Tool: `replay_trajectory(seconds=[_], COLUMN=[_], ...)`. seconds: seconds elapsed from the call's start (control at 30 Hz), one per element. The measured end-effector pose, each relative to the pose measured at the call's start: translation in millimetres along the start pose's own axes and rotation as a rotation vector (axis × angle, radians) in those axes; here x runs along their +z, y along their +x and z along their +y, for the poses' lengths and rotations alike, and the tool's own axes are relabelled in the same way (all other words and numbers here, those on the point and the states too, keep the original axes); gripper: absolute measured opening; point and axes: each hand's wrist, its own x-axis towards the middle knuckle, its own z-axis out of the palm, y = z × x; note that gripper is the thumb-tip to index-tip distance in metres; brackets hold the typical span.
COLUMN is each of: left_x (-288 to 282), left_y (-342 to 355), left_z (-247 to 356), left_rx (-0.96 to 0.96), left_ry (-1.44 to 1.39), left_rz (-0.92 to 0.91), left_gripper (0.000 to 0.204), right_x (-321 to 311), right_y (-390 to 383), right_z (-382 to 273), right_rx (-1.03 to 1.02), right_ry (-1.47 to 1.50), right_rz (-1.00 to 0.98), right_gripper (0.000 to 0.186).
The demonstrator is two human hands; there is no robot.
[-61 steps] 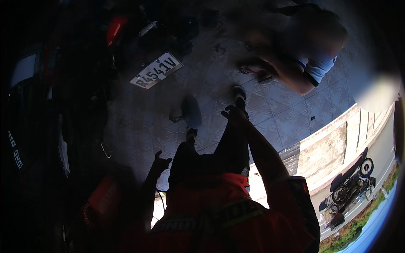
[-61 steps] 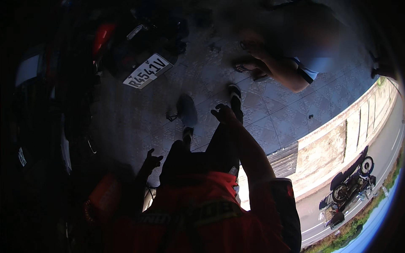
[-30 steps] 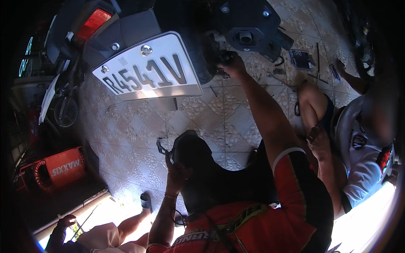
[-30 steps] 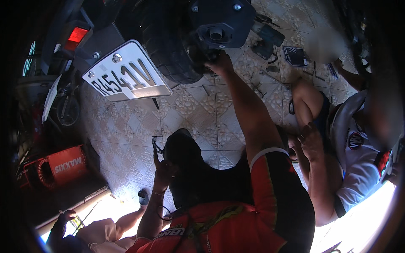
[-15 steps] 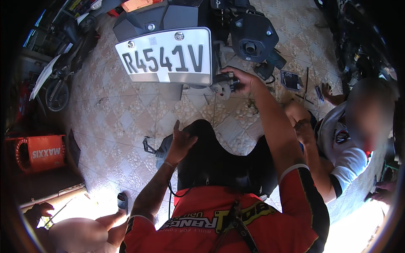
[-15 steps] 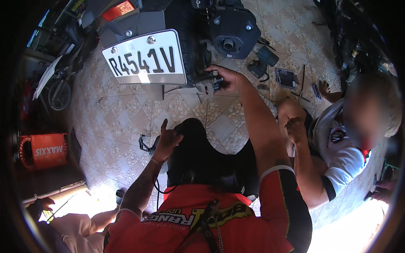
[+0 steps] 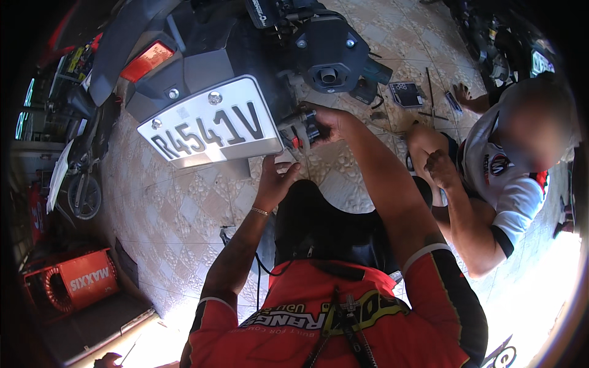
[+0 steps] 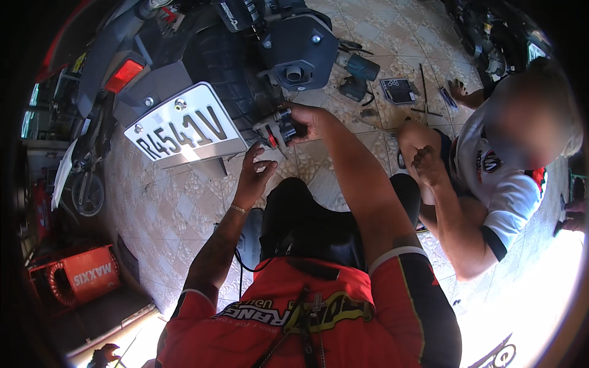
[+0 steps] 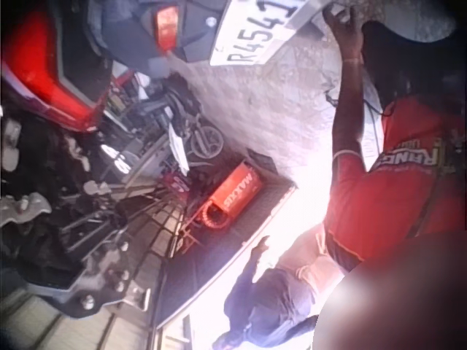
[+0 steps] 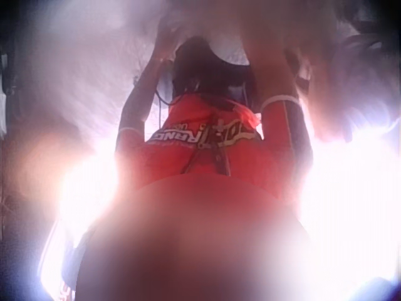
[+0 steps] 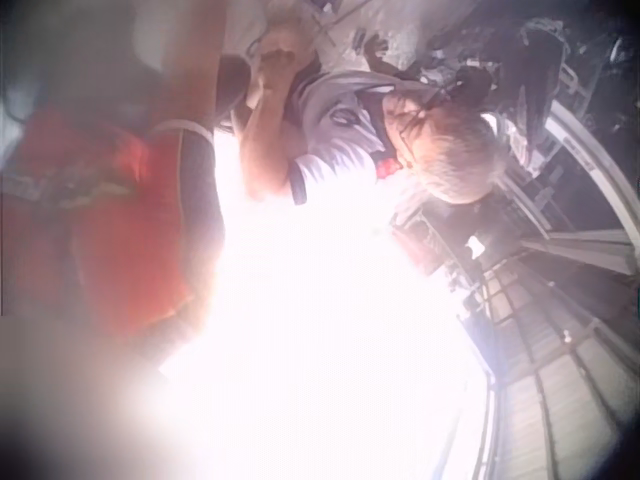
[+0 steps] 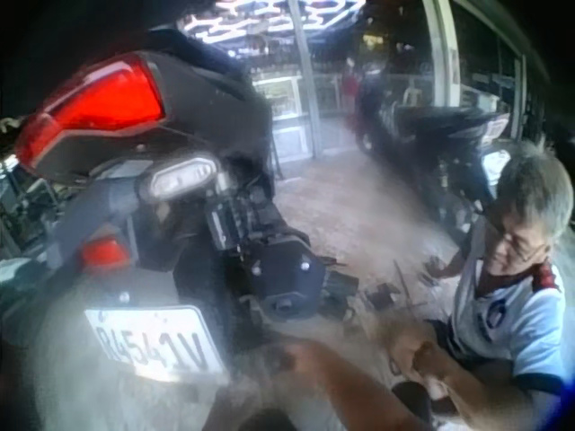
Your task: The person applies lubricant to the motorcycle handlebar area, then uses a screwdriver to adjust components near the handlebar. Later, the person kneels and uses a power drill on the rear wheel area while another person works nearby.
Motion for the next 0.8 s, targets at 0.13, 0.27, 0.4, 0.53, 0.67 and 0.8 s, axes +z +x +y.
replay_trajectory(seconds=[0.13, 0.27, 0.4, 0.53, 0.67, 0.8], left_x=[5.9, 8.2, 13.6, 18.9, 23.4, 29.1], left_y=[22.7, 33.7, 36.5, 39.8, 44.9, 45.8], left_z=[7.6, 18.1, 25.0, 20.5, 7.6, -2.1], left_rx=[-0.004, 0.069, 0.062, 0.134, 0.217, 0.209], left_ry=[0.01, -0.061, -0.132, -0.217, -0.23, -0.149], left_rz=[-0.008, 0.008, 0.008, 0.032, 0.059, 0.102], left_gripper=[0.078, 0.073, 0.063, 0.049, 0.037, 0.035], right_x=[1.6, 1.9, 8.9, 14.4, 8.0, 7.6], right_y=[-2.3, -6.2, -11.3, -21.4, -31.5, -30.6], right_z=[-8.9, -13.4, -15.4, -11.1, 5.4, 40.2], right_rx=[0.071, 0.091, 0.083, 0.035, -0.05, -0.289], right_ry=[-0.039, -0.06, -0.116, -0.147, -0.206, -0.306], right_rz=[-0.019, -0.001, 0.065, 0.08, 0.092, 0.235], right_gripper=[0.062, 0.058, 0.061, 0.078, 0.09, 0.096])
